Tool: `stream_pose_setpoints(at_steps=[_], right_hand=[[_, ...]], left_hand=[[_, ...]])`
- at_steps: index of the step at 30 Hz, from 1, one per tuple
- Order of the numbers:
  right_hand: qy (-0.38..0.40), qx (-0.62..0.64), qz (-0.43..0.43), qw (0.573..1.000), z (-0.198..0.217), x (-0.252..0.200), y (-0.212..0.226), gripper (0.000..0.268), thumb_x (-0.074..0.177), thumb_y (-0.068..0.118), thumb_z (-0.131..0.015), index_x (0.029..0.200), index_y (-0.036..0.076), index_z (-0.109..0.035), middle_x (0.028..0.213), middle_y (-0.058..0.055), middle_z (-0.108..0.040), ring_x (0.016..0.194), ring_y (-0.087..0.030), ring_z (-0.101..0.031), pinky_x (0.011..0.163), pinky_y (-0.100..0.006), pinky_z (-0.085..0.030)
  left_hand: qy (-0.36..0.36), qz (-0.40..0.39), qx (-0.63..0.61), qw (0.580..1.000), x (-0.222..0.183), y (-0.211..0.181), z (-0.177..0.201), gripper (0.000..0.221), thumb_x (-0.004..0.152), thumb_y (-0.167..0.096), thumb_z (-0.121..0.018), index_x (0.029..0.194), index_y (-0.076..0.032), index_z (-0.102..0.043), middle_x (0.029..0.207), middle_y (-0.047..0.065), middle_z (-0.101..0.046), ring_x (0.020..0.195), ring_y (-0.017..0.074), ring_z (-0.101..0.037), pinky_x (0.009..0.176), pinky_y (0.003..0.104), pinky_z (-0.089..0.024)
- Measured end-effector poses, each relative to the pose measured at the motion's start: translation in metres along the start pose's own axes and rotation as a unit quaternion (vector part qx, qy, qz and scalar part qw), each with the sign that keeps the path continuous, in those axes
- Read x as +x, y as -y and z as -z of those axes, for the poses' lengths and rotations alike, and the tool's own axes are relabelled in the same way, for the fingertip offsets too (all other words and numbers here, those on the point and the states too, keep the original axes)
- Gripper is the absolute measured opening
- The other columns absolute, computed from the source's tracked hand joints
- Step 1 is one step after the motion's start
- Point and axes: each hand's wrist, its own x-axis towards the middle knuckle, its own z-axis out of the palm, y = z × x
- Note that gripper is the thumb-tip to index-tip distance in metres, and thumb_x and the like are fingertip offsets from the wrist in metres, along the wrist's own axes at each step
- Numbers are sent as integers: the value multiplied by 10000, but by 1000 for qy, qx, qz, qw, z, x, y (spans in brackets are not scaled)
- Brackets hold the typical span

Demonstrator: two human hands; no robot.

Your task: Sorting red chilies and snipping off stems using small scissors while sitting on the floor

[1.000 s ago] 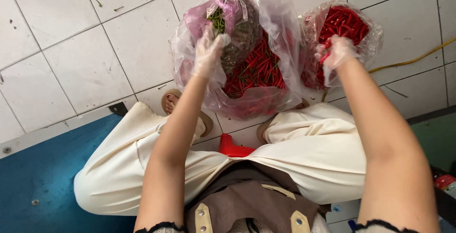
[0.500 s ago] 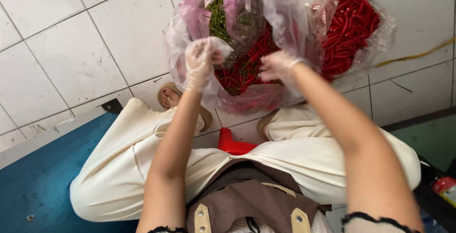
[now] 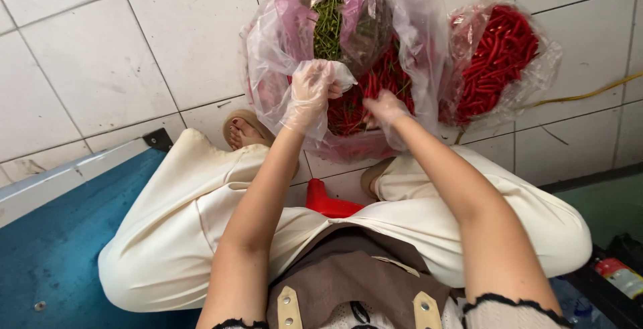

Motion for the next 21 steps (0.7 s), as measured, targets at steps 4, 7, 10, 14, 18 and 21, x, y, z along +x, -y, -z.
stream_pose_setpoints(at_steps=[4,7,10,14,18,21], right_hand=[[-2,150,27,988,25,-56,-2,350,923,399,-626,1121,112,-662,693,-123,-714,570,-258,-738,555,-368,-629],[-16,225,62,972,68,-116,9,305,921,296,-676,1107,54,-688,793,-226,-708,595,-273,-739,538,-376,-644],[-29,196,97,975,91,-167,26,342,926,266,-685,1118,-17,-685,916,-270,-682,684,-288,-731,563,-411,-657],[-71,161,211,962,98,-195,13,260,976,168,-665,1062,-75,-690,811,-260,-666,575,-312,-687,425,-456,-596],[-69,172,252,950,107,-204,9,214,977,149,-673,1060,-48,-684,789,-191,-664,561,-231,-653,399,-404,-589],[-48,242,276,929,117,-183,-3,189,1003,173,-691,1043,-10,-666,798,-179,-669,539,-238,-668,391,-378,-593]], left_hand=[[96,-75,262,957,16,31,15,292,922,-313,-752,1029,-51,-679,740,239,-713,607,335,-738,482,439,-629],[148,-141,422,883,7,37,7,295,863,-419,-795,998,-158,-767,809,113,-716,745,284,-742,601,384,-638],[204,-179,451,850,-29,24,-20,386,870,-514,-750,1098,-202,-753,899,97,-699,868,296,-713,770,408,-614],[246,-45,90,964,-68,-32,-68,344,894,-226,-791,1124,16,-708,966,194,-676,748,289,-768,517,394,-669],[230,-80,75,967,-63,-15,-65,157,852,10,-780,1003,41,-750,879,144,-582,668,306,-750,454,394,-660],[264,-144,246,921,-57,-14,-59,145,879,-118,-800,978,-15,-775,896,117,-624,679,236,-730,465,364,-640]])
